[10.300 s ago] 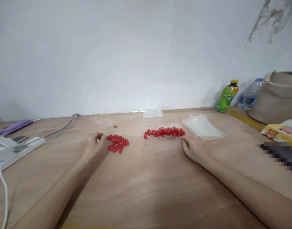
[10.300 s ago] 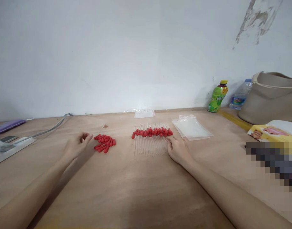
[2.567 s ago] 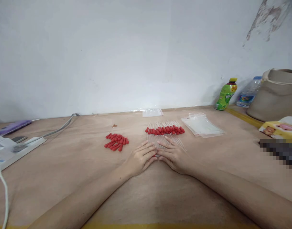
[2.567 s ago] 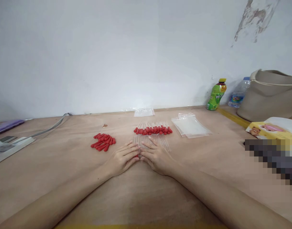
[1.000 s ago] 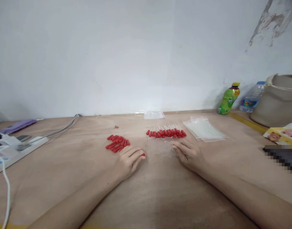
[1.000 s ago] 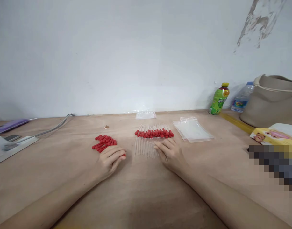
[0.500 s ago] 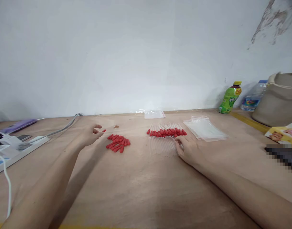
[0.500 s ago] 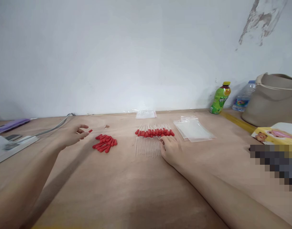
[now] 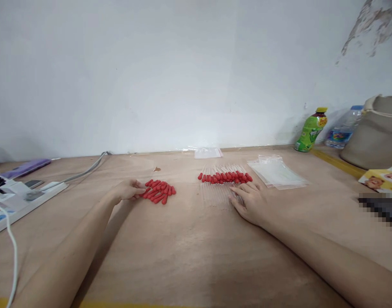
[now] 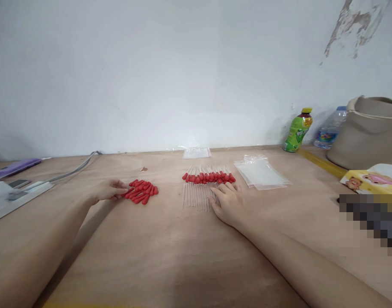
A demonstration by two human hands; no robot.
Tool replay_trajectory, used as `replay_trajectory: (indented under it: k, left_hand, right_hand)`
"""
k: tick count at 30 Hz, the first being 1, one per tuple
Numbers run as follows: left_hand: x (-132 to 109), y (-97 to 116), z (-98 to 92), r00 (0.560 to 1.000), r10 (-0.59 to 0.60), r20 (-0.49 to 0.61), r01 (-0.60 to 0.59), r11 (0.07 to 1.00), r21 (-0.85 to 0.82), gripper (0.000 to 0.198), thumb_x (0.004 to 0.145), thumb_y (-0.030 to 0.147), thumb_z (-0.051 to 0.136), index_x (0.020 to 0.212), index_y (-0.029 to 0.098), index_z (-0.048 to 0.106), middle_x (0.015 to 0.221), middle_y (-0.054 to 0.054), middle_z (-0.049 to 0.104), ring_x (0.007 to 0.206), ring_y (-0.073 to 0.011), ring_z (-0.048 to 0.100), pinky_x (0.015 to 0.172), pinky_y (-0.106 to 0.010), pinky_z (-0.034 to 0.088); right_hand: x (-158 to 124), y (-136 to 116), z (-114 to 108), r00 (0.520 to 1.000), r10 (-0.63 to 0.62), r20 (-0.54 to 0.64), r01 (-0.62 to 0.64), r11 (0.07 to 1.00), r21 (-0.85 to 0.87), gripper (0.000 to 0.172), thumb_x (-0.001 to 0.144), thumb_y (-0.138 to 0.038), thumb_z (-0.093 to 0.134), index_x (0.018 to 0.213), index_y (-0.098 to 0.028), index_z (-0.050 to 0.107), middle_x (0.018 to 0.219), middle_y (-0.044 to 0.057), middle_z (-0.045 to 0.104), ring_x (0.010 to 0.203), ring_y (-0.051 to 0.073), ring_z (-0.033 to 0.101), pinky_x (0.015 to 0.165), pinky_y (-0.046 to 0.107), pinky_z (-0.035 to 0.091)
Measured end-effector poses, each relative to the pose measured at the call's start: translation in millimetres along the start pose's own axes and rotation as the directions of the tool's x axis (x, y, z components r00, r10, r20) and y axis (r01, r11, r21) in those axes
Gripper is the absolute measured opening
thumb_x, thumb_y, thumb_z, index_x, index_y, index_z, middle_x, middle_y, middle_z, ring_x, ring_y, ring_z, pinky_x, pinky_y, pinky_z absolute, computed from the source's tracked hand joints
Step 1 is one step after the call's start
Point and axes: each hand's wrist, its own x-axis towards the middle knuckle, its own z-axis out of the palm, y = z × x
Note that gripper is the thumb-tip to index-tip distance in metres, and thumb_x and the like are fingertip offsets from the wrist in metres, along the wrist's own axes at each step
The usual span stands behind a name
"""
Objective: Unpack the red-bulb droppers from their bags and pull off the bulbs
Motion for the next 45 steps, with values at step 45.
replay_trajectory:
  k: [45]
  left_hand:
    - [-55.6,39.8,130.5,0.238,0.954,-0.181,-0.803,0.298,0.516,0.012,0.081,0.025,0.048,0.083,0.017,0.057,0.086,-0.006,0.062,0.076,-0.0143,0.061,0.066,-0.025,0.05]
  right_hand:
    - [-1.3,-9.6,-15.1,0.972,-0.17,-0.163,0.203,0.956,0.212,0.043,0.08,-0.026,0.05,0.122,-0.018,0.046,0.117,0.011,0.054,0.11,0.023,0.047,0.09,0.041,0.04]
